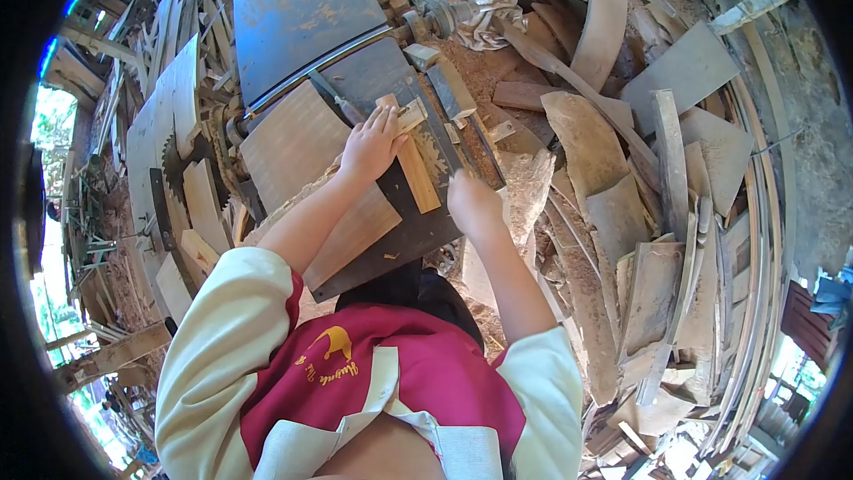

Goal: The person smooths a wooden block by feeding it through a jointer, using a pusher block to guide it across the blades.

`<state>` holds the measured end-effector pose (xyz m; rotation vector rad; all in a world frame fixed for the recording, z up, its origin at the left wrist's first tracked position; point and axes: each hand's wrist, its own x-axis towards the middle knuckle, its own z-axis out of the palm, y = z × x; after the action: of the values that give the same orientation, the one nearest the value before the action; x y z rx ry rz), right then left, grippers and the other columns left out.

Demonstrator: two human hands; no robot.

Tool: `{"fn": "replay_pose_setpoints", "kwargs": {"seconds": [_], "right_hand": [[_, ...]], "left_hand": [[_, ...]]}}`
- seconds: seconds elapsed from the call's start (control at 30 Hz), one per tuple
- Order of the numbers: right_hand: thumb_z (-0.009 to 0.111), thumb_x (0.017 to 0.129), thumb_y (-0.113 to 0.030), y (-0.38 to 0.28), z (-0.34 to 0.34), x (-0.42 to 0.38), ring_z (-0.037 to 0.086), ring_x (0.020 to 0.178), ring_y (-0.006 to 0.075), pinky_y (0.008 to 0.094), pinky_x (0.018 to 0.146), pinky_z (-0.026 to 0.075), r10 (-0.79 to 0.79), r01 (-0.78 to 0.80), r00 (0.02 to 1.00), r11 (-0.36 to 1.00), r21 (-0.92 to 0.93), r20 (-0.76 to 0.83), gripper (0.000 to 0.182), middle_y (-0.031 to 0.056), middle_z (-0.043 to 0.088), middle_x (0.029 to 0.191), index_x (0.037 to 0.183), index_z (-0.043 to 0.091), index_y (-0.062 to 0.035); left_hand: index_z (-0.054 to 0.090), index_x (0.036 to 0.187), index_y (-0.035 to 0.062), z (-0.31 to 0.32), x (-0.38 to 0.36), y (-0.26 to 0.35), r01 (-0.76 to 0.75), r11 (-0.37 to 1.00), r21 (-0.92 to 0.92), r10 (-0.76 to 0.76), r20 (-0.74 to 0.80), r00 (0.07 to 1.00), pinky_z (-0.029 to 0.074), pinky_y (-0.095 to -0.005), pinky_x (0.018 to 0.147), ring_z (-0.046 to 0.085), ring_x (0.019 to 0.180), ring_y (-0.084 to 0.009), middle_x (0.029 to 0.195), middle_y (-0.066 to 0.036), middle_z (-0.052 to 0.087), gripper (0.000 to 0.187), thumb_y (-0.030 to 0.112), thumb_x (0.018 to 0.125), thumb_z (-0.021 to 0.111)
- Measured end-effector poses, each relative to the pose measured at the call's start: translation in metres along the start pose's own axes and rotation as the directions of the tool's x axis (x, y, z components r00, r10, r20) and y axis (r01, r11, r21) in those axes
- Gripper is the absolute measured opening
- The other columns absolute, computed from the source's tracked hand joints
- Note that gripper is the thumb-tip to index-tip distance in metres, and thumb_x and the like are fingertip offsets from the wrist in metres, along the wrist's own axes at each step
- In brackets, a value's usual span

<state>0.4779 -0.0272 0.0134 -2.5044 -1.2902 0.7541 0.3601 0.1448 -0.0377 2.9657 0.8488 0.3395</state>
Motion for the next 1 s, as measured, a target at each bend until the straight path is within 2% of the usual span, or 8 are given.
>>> {"fn": "replay_pose_setpoints", "kwargs": {"seconds": [0.13, 0.3, 0.43, 0.5, 0.57, 0.7, 0.83, 1.0], "right_hand": [[0.038, 0.086, -0.022, -0.009, 0.005, 0.043, 0.06, 0.08, 0.0368, 0.0458, 0.071, 0.046, -0.026, 0.026, 0.999, 1.0, 0.01, -0.027, 0.026, 0.0214, 0.061, 0.081, 0.088, 0.054, -0.0014], [0.037, 0.085, -0.019, -0.016, 0.01, 0.043, 0.058, 0.089, 0.0353, 0.0438, 0.076, 0.045, 0.026, -0.026, 1.0, 0.999, 0.042, -0.004, 0.028, 0.0214, 0.06, 0.093, 0.094, 0.056, -0.0011], [0.038, 0.084, -0.02, -0.012, 0.011, 0.021, 0.058, 0.089, 0.0351, 0.0438, 0.075, 0.045, 0.038, -0.038, 0.999, 0.999, 0.012, -0.004, 0.028, 0.0214, 0.06, 0.092, 0.093, 0.056, -0.0011], [0.038, 0.085, -0.022, -0.007, 0.006, 0.002, 0.059, 0.087, 0.0351, 0.0438, 0.074, 0.045, -0.01, 0.01, 1.0, 1.0, 0.008, -0.025, 0.028, 0.0208, 0.061, 0.089, 0.09, 0.057, -0.0013], [0.039, 0.086, -0.025, 0.001, 0.006, -0.01, 0.059, 0.083, 0.0354, 0.0439, 0.073, 0.045, 0.009, -0.009, 1.0, 1.0, -0.013, -0.007, 0.029, 0.02, 0.061, 0.086, 0.087, 0.056, -0.0014], [0.039, 0.088, -0.027, 0.008, 0.003, -0.032, 0.059, 0.079, 0.0361, 0.0446, 0.071, 0.045, 0.037, -0.036, 0.999, 0.999, -0.03, 0.006, 0.03, 0.0199, 0.061, 0.082, 0.086, 0.055, -0.0016], [0.038, 0.088, -0.026, 0.011, 0.012, -0.038, 0.059, 0.079, 0.0359, 0.0452, 0.07, 0.045, 0.033, -0.033, 0.999, 0.998, -0.044, -0.005, 0.03, 0.0211, 0.061, 0.079, 0.087, 0.053, -0.0007], [0.037, 0.088, -0.023, 0.008, 0.028, -0.031, 0.06, 0.08, 0.0364, 0.0449, 0.07, 0.045, 0.105, -0.104, 0.994, 0.994, 0.032, -0.028, 0.028, 0.0229, 0.061, 0.081, 0.087, 0.053, 0.0002]], "left_hand": [[0.042, 0.121, -0.0016, -0.002, 0.003, 0.0, 0.002, 1.0, -0.009, -0.002, -0.018, 1.0, 0.041, -0.0364, 0.086, 0.044, 0.115, -0.0251, 0.121, -0.016, 0.048, 0.051, 0.034, 0.084, 0.048], [0.042, 0.121, -0.0009, -0.002, -0.001, 0.001, -0.009, 0.999, -0.05, 0.008, -0.024, 1.0, 0.041, -0.0365, 0.086, 0.044, 0.115, -0.0254, 0.122, -0.016, 0.048, 0.053, 0.036, 0.083, 0.05], [0.042, 0.121, -0.0017, -0.003, -0.016, 0.011, -0.032, 0.998, -0.06, 0.032, 0.002, 0.999, 0.04, -0.0369, 0.086, 0.042, 0.118, -0.0246, 0.122, -0.014, 0.048, 0.054, 0.036, 0.083, 0.049], [0.042, 0.122, -0.0013, -0.007, -0.021, 0.017, -0.059, 0.998, -0.039, 0.059, -0.007, 0.998, 0.04, -0.0376, 0.086, 0.041, 0.118, -0.0246, 0.123, -0.014, 0.047, 0.055, 0.036, 0.082, 0.05], [0.041, 0.122, -0.0009, -0.005, -0.031, 0.026, -0.099, 0.989, -0.112, 0.106, 0.056, 0.993, 0.038, -0.0387, 0.09, 0.039, 0.12, -0.0248, 0.124, -0.014, 0.046, 0.057, 0.037, 0.081, 0.052], [0.045, 0.12, 0.0002, -0.016, -0.037, 0.041, -0.103, 0.972, -0.211, 0.126, 0.096, 0.987, 0.038, -0.0387, 0.089, 0.04, 0.118, -0.0254, 0.119, -0.012, 0.05, 0.055, 0.037, 0.08, 0.054], [0.048, 0.118, 0.0025, -0.018, -0.041, 0.044, -0.108, 0.966, -0.234, 0.119, 0.033, 0.992, 0.038, -0.0388, 0.089, 0.041, 0.117, -0.026, 0.115, -0.011, 0.052, 0.052, 0.037, 0.08, 0.055], [0.048, 0.118, 0.0027, -0.022, -0.041, 0.044, -0.09, 0.949, -0.301, 0.109, 0.048, 0.993, 0.038, -0.0385, 0.089, 0.041, 0.118, -0.0261, 0.12, -0.01, 0.051, 0.053, 0.039, 0.08, 0.056]]}}
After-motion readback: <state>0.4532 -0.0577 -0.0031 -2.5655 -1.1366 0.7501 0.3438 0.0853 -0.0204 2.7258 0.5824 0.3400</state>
